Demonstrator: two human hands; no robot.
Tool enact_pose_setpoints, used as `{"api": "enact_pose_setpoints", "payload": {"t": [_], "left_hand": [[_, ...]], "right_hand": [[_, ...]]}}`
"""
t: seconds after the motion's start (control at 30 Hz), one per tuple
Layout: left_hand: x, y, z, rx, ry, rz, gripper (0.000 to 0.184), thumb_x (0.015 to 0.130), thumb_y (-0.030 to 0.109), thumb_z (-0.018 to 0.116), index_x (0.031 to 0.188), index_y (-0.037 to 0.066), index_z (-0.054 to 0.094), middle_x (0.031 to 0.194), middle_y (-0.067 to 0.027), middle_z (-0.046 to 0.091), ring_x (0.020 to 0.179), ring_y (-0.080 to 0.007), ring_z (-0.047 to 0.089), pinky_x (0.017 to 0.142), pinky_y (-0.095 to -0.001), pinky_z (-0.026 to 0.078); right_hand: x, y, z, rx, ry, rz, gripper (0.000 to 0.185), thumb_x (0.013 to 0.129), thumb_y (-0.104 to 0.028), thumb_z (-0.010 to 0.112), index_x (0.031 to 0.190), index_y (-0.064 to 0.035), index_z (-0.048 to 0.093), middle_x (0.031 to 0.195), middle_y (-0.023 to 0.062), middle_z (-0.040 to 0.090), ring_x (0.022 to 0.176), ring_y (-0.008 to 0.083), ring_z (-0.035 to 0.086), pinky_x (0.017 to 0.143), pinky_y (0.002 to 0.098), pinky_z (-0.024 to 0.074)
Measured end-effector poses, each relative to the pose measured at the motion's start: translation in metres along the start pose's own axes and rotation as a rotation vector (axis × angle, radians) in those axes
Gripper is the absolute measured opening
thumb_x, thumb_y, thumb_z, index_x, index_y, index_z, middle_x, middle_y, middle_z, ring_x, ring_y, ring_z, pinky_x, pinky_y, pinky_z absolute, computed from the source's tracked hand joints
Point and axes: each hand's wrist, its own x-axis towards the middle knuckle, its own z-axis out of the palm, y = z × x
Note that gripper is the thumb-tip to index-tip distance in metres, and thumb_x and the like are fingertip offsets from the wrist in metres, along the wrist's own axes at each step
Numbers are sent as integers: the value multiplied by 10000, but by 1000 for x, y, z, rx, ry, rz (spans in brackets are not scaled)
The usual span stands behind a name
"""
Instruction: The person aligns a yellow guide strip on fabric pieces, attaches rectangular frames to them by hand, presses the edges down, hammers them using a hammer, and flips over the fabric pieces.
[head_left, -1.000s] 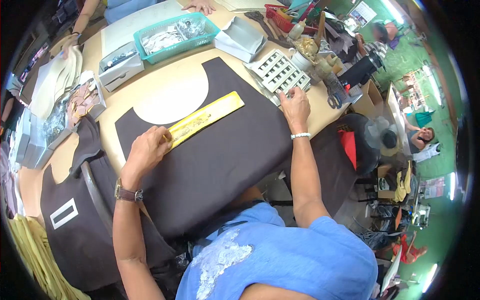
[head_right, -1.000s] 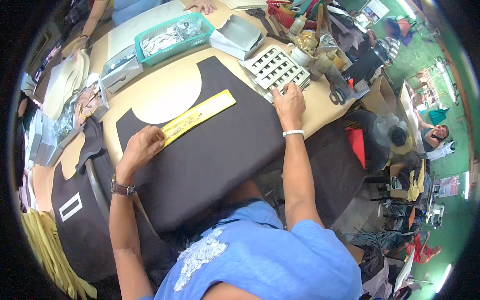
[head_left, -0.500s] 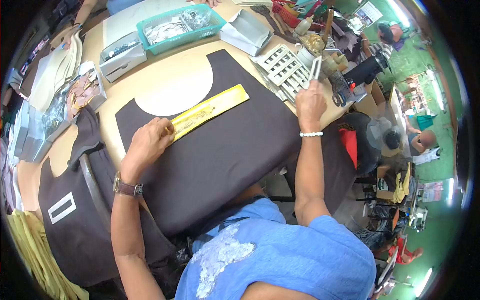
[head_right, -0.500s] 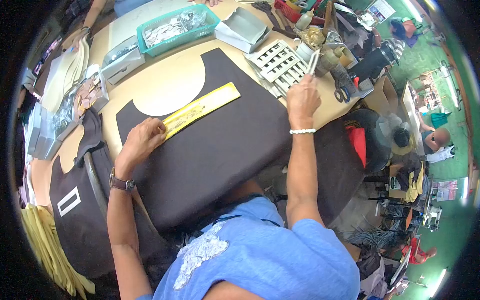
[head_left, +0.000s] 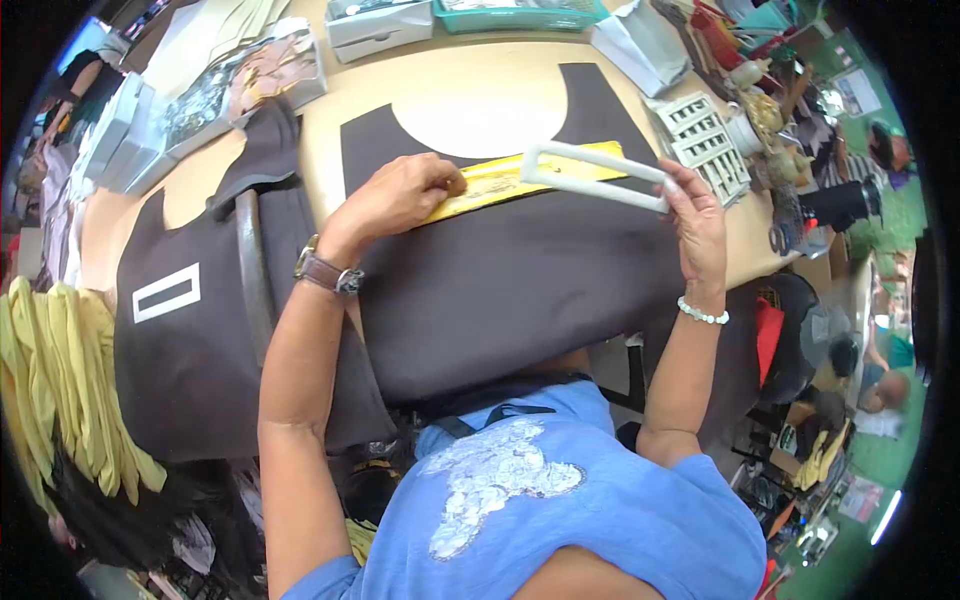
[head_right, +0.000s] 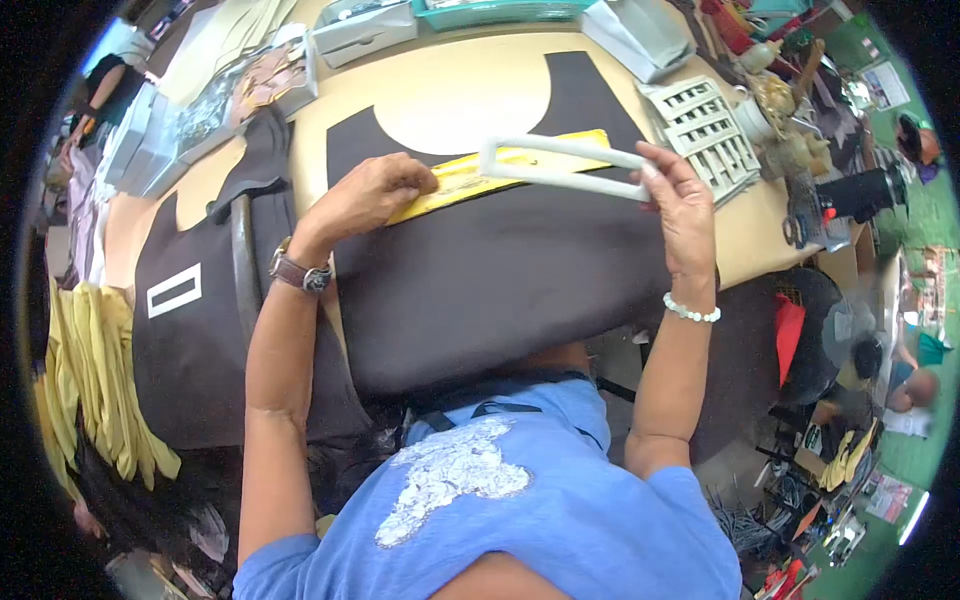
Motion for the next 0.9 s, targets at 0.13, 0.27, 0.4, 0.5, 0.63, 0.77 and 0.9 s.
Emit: {"api": "enact_pose_setpoints", "payload": {"t": [0.13, 0.27, 0.4, 0.5, 0.63, 0.77, 0.9], "left_hand": [[0, -1, 0, -40, -10, -12, 206, 821, 43, 553, 998, -2, 650, 970, -130, 642, 937, -252, 614, 850, -346, 482], [0, 0, -2, -77, -25, -51, 235, 797, 64, 560, 1002, -4, 652, 962, -137, 641, 929, -241, 619, 841, -340, 486], [0, -1, -3, -63, -43, -60, 281, 761, 80, 570, 1020, 3, 648, 973, -141, 638, 907, -246, 626, 826, -346, 499], [-2, 0, -4, -37, -57, -32, 325, 739, 103, 599, 1049, 15, 641, 991, -144, 630, 901, -250, 627, 832, -351, 506], [-2, -3, -1, -38, -59, -69, 398, 698, 146, 674, 1076, 29, 628, 989, -139, 615, 918, -250, 617, 861, -353, 503], [-2, 0, -1, -7, -54, -50, 436, 663, 179, 732, 1059, 32, 623, 956, -122, 607, 913, -248, 607, 854, -352, 500], [-2, 4, -1, 11, -29, -34, 448, 647, 214, 772, 1025, 35, 614, 932, -115, 602, 890, -246, 603, 821, -344, 500]], "right_hand": [[2, 9, 40, -97, -154, 48, 418, 858, -80, 626, 1249, 3, 505, 822, 6, 645, 713, 25, 553, 567, 156, 412], [4, 16, 55, -223, -163, 98, 453, 845, -81, 636, 1262, 15, 485, 781, 13, 646, 667, 27, 539, 552, 161, 409], [5, 19, 59, -252, -141, 109, 479, 834, -82, 640, 1269, 28, 471, 775, 20, 648, 655, 34, 538, 542, 169, 410], [8, 18, 60, -288, -142, 123, 498, 820, -78, 644, 1271, 40, 466, 775, 24, 650, 649, 39, 541, 536, 176, 413], [7, 18, 62, -303, -133, 125, 512, 811, -74, 646, 1273, 45, 461, 755, 22, 639, 644, 42, 540, 531, 175, 409], [6, 19, 62, -268, -128, 116, 513, 810, -70, 644, 1273, 47, 459, 737, 16, 626, 636, 39, 534, 524, 175, 405], [6, 20, 61, -255, -128, 124, 512, 810, -66, 645, 1273, 49, 456, 735, 16, 623, 623, 37, 524, 522, 178, 404]]}}
